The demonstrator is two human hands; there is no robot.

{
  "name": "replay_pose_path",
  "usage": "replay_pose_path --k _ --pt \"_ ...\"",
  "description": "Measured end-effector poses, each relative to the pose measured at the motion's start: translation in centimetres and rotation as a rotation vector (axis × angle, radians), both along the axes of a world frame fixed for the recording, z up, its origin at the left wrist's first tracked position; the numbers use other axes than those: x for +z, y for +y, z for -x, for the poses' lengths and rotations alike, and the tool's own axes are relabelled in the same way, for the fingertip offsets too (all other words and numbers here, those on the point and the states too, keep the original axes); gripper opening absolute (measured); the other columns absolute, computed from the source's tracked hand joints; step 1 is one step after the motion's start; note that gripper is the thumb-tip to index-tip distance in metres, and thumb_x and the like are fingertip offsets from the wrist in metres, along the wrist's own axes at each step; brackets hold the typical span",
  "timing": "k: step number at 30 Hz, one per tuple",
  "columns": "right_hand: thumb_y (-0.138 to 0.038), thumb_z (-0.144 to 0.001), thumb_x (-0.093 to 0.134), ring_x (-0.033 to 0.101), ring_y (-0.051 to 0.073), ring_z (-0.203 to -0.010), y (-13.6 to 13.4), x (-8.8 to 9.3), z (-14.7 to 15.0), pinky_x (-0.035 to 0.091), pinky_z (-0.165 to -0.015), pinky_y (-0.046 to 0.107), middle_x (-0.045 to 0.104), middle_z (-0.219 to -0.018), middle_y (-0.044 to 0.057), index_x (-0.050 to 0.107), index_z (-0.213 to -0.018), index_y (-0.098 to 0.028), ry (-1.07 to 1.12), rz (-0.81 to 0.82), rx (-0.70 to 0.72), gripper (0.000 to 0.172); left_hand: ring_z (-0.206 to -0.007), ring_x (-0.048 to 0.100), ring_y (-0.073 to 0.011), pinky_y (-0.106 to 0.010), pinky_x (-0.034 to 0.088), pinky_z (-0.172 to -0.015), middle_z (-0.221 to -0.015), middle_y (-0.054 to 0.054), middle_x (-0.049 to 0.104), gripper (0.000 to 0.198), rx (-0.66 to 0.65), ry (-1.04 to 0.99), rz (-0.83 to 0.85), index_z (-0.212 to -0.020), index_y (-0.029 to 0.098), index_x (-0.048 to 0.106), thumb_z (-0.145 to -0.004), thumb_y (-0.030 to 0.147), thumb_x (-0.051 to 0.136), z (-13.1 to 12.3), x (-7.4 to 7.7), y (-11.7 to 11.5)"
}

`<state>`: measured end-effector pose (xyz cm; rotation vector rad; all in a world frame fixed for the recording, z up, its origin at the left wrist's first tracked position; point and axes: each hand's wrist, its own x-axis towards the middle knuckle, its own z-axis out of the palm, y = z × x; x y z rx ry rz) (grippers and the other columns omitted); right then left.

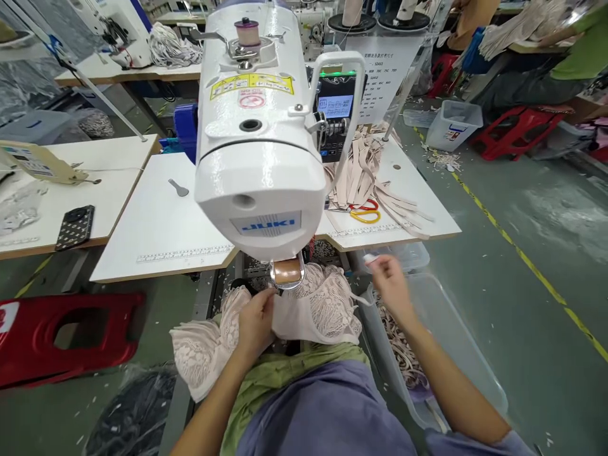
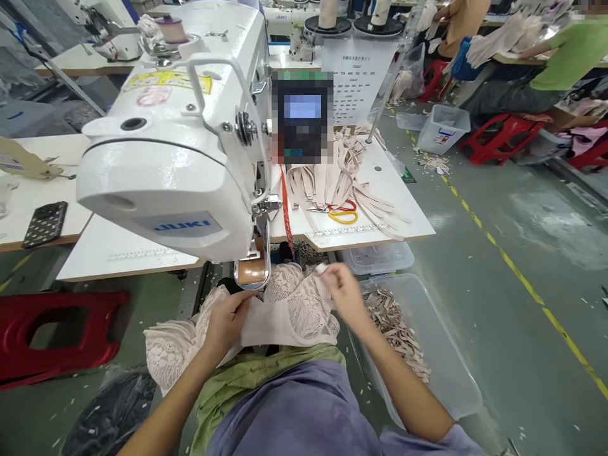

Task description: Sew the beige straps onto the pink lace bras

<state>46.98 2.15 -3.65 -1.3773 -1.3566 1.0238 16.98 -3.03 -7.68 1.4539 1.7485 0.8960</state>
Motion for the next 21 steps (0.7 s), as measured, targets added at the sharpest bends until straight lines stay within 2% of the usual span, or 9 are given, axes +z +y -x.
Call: replay_pose_path --k 4,6,8,11,14,18,21 --pt "-0.042 -0.088 0.061 0.045 0.014 -0.054 -3.4 0.2 6.1 0.032 -0.048 0.025 0.054 -0.069 -0.002 0.055 -0.088 -0.025 -0.083 -0.020 0.249 0.018 -0.094 0.070 -0.0240 -0.033 0.051 -0.085 -0.102 -0.008 0.078 0.027 -0.274 -0.045 -0.006 -0.100 0.021 0.075 -0.089 0.034 0.054 -1.3 4.7 -0.3" --pt "-0.037 -0.091 0.056 0.042 0.012 -0.051 -4.5 0.9 7.6 0.029 -0.049 0.024 0.052 -0.065 -0.003 0.055 -0.088 -0.024 -0.193 -0.074 0.440 0.013 -0.089 0.070 -0.0236 -0.031 0.052 -0.079 -0.101 -0.009 0.077 0.029 -0.364 -0.012 -0.005 -0.106 0.019 0.074 -0.088 0.038 0.060 -1.6 6.6 -0.7" --pt "-0.030 -0.093 0.052 0.040 0.012 -0.048 -4.9 1.6 8.3 0.027 -0.049 0.024 0.050 -0.061 -0.005 0.054 -0.089 -0.023 -0.295 -0.134 0.573 0.008 -0.081 0.069 -0.0223 -0.029 0.051 -0.073 -0.093 -0.009 0.076 0.032 -0.420 0.049 -0.021 -0.106 0.018 0.074 -0.086 0.040 0.064 -1.6 7.7 -1.1" --pt "-0.024 -0.090 0.055 0.041 0.011 -0.047 -4.9 2.7 8.6 0.028 -0.051 0.024 0.049 -0.059 -0.007 0.055 -0.092 -0.022 -0.360 -0.113 0.617 0.002 -0.067 0.065 -0.0179 -0.026 0.047 -0.065 -0.076 -0.006 0.073 0.023 -0.438 0.106 -0.068 -0.092 0.019 0.074 -0.091 0.034 0.056 -1.6 8.0 -1.7" --pt "-0.023 -0.089 0.060 0.050 0.012 -0.056 -4.4 3.5 8.7 0.033 -0.055 0.024 0.057 -0.064 -0.004 0.062 -0.091 -0.022 -0.353 -0.025 0.667 0.003 -0.059 0.060 -0.0151 -0.024 0.043 -0.057 -0.065 -0.003 0.067 0.027 -0.422 0.125 -0.128 -0.077 0.019 0.070 -0.093 0.029 0.050 -1.8 7.6 -2.2" --pt "-0.027 -0.088 0.062 0.057 0.015 -0.071 -3.7 3.4 8.6 0.041 -0.064 0.025 0.065 -0.075 0.001 0.070 -0.084 -0.021 -0.222 0.034 0.673 0.011 -0.058 0.059 -0.0152 -0.024 0.042 -0.056 -0.063 -0.003 0.066 0.031 -0.386 0.126 -0.172 -0.071 0.019 0.066 -0.094 0.032 0.048 -2.0 7.9 -2.3" --pt "-0.035 -0.089 0.061 0.058 0.016 -0.070 -3.2 2.5 8.1 0.044 -0.064 0.026 0.065 -0.075 0.001 0.070 -0.085 -0.019 -0.042 0.148 0.574 0.019 -0.067 0.066 -0.0177 -0.026 0.046 -0.060 -0.075 -0.006 0.073 0.030 -0.453 0.074 -0.100 -0.080 0.020 0.070 -0.094 0.030 0.045 -1.5 8.6 -2.0"
